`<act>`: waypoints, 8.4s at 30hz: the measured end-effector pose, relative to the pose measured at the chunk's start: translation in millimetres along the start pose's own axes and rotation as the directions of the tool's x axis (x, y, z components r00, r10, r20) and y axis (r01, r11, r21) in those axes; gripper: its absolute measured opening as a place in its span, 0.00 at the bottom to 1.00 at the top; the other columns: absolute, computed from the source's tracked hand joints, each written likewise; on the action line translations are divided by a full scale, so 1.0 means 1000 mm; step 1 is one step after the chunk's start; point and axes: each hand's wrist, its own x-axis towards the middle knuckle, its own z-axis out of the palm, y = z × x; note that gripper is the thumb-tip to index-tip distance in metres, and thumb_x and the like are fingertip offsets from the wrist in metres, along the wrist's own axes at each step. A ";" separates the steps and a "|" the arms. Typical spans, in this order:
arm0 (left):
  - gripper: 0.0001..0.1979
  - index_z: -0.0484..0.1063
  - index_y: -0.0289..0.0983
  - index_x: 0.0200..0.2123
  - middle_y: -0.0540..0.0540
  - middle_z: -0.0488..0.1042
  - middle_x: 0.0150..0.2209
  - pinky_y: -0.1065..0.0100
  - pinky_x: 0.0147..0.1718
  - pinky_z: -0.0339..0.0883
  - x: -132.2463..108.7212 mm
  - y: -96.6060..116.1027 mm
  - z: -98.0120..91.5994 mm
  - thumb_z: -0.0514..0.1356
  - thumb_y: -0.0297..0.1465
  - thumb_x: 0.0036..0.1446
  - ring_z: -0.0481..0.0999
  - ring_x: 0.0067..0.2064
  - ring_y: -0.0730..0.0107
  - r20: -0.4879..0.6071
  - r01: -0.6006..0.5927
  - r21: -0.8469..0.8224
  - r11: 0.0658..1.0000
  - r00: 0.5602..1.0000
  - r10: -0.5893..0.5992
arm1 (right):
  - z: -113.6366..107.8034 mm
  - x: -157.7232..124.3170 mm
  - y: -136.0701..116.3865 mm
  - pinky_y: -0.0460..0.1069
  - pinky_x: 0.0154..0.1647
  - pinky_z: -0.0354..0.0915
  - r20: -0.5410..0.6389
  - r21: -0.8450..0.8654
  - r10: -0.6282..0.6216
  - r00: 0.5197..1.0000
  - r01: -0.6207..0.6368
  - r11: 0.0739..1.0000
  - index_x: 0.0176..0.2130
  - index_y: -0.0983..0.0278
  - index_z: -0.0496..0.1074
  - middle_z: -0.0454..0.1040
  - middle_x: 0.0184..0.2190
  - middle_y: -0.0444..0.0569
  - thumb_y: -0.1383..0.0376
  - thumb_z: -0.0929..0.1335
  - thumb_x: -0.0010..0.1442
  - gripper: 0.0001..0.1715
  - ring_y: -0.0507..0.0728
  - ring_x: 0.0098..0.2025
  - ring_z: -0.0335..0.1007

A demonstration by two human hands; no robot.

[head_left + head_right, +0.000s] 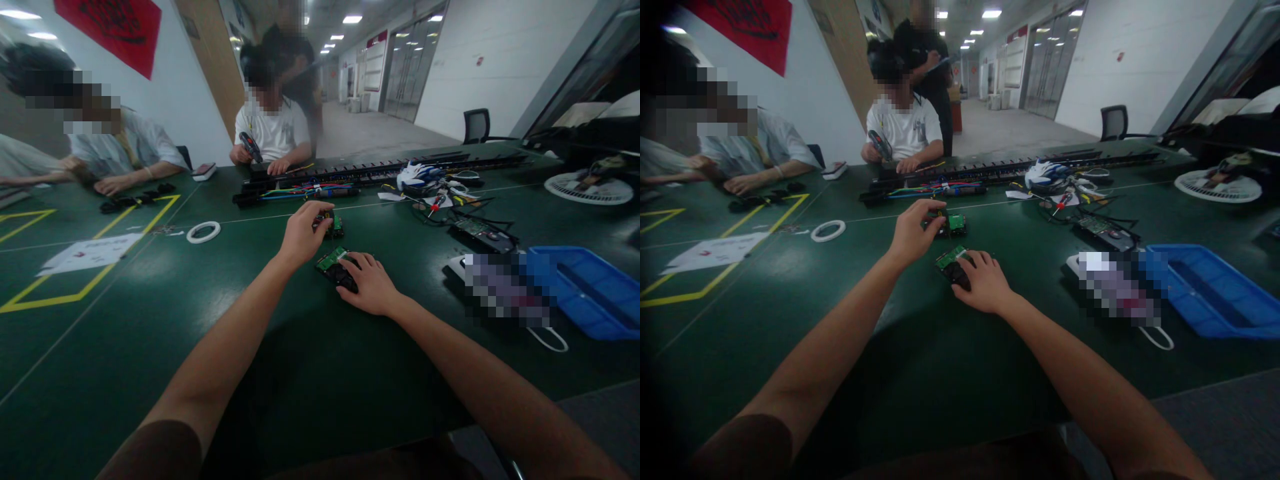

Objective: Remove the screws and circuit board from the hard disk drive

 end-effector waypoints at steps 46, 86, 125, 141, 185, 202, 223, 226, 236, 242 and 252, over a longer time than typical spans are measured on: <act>0.10 0.73 0.38 0.46 0.44 0.81 0.47 0.59 0.49 0.76 -0.003 0.004 0.002 0.68 0.29 0.63 0.82 0.47 0.62 -0.055 0.022 -0.037 0.999 0.998 -0.024 | 0.003 0.000 0.002 0.70 0.65 0.60 -0.011 0.025 -0.005 1.000 0.005 1.000 0.70 0.61 0.64 0.61 0.70 0.61 0.43 0.66 0.67 0.41 0.76 0.69 0.54; 0.05 0.75 0.40 0.43 0.45 0.81 0.42 0.73 0.30 0.76 0.001 0.006 0.014 0.64 0.33 0.64 0.79 0.40 0.69 0.157 0.395 -0.607 0.690 0.910 -0.383 | 0.002 0.000 0.002 0.70 0.64 0.60 -0.011 0.036 -0.007 1.000 0.008 0.999 0.70 0.61 0.64 0.61 0.70 0.61 0.44 0.66 0.67 0.41 0.76 0.70 0.54; 0.07 0.75 0.40 0.45 0.46 0.77 0.40 0.65 0.40 0.82 0.002 0.012 0.011 0.63 0.37 0.69 0.80 0.43 0.69 0.329 0.476 -0.706 0.525 0.876 -0.352 | 0.000 0.010 0.019 0.62 0.59 0.68 -0.084 0.187 0.003 0.996 0.013 0.982 0.56 0.59 0.77 0.69 0.53 0.57 0.51 0.60 0.76 0.25 0.64 0.53 0.69; 0.07 0.78 0.40 0.45 0.45 0.78 0.41 0.64 0.40 0.83 0.001 0.015 0.012 0.64 0.36 0.68 0.80 0.45 0.67 0.345 0.466 -0.722 0.510 0.883 -0.319 | 0.017 0.044 0.042 0.58 0.54 0.69 -0.110 0.479 0.107 0.988 -0.041 0.877 0.39 0.59 0.77 0.79 0.53 0.50 0.59 0.71 0.65 0.07 0.61 0.52 0.75; 0.11 0.71 0.36 0.46 0.44 0.79 0.40 0.70 0.34 0.79 0.004 0.037 -0.005 0.67 0.32 0.64 0.80 0.41 0.68 0.452 0.551 -0.657 0.515 0.834 -0.317 | 0.016 0.018 0.030 0.60 0.54 0.69 -0.061 0.569 0.049 0.997 -0.005 0.822 0.44 0.58 0.75 0.78 0.53 0.52 0.62 0.71 0.65 0.06 0.64 0.56 0.73; 0.09 0.68 0.37 0.40 0.44 0.79 0.38 0.67 0.34 0.80 0.005 0.034 -0.003 0.66 0.34 0.64 0.81 0.41 0.67 0.456 0.594 -0.671 0.444 0.802 -0.386 | 0.013 0.018 0.028 0.61 0.59 0.67 -0.086 0.594 0.044 0.995 0.016 0.804 0.42 0.56 0.76 0.79 0.51 0.49 0.65 0.67 0.67 0.06 0.64 0.58 0.73; 0.10 0.69 0.37 0.41 0.44 0.79 0.38 0.68 0.35 0.80 0.003 0.032 -0.001 0.65 0.37 0.66 0.81 0.40 0.68 0.431 0.564 -0.667 0.488 0.825 -0.365 | 0.019 0.017 0.037 0.60 0.54 0.74 -0.035 0.655 0.085 0.996 -0.041 0.754 0.57 0.57 0.75 0.81 0.51 0.50 0.61 0.70 0.67 0.18 0.60 0.48 0.79; 0.11 0.70 0.38 0.40 0.44 0.79 0.38 0.68 0.34 0.80 0.003 0.032 0.000 0.66 0.38 0.66 0.80 0.39 0.69 0.425 0.553 -0.667 0.500 0.833 -0.355 | 0.019 0.017 0.041 0.61 0.55 0.74 -0.017 0.689 0.078 0.997 -0.045 0.724 0.57 0.56 0.76 0.81 0.53 0.49 0.60 0.72 0.67 0.19 0.61 0.50 0.79; 0.13 0.70 0.38 0.41 0.45 0.78 0.37 0.68 0.35 0.80 0.003 0.030 -0.002 0.66 0.40 0.65 0.80 0.39 0.69 0.440 0.562 -0.666 0.491 0.827 -0.350 | 0.024 0.017 0.052 0.62 0.58 0.75 0.019 0.746 0.063 0.998 -0.056 0.664 0.57 0.55 0.78 0.81 0.54 0.48 0.57 0.74 0.64 0.22 0.61 0.51 0.80; 0.12 0.74 0.38 0.40 0.45 0.77 0.36 0.71 0.33 0.79 0.003 0.029 -0.003 0.68 0.39 0.64 0.77 0.37 0.72 0.429 0.545 -0.647 0.533 0.838 -0.337 | 0.026 0.018 0.052 0.64 0.61 0.74 0.013 0.769 0.087 0.996 -0.065 0.636 0.56 0.54 0.79 0.81 0.55 0.48 0.58 0.75 0.63 0.21 0.61 0.53 0.80; 0.08 0.75 0.36 0.44 0.44 0.78 0.40 0.67 0.38 0.82 0.004 0.033 -0.005 0.64 0.34 0.67 0.80 0.42 0.69 0.443 0.558 -0.679 0.478 0.830 -0.339 | 0.026 0.018 0.053 0.65 0.62 0.73 -0.016 0.763 0.073 0.997 -0.035 0.645 0.55 0.54 0.80 0.81 0.56 0.48 0.58 0.75 0.63 0.20 0.62 0.54 0.80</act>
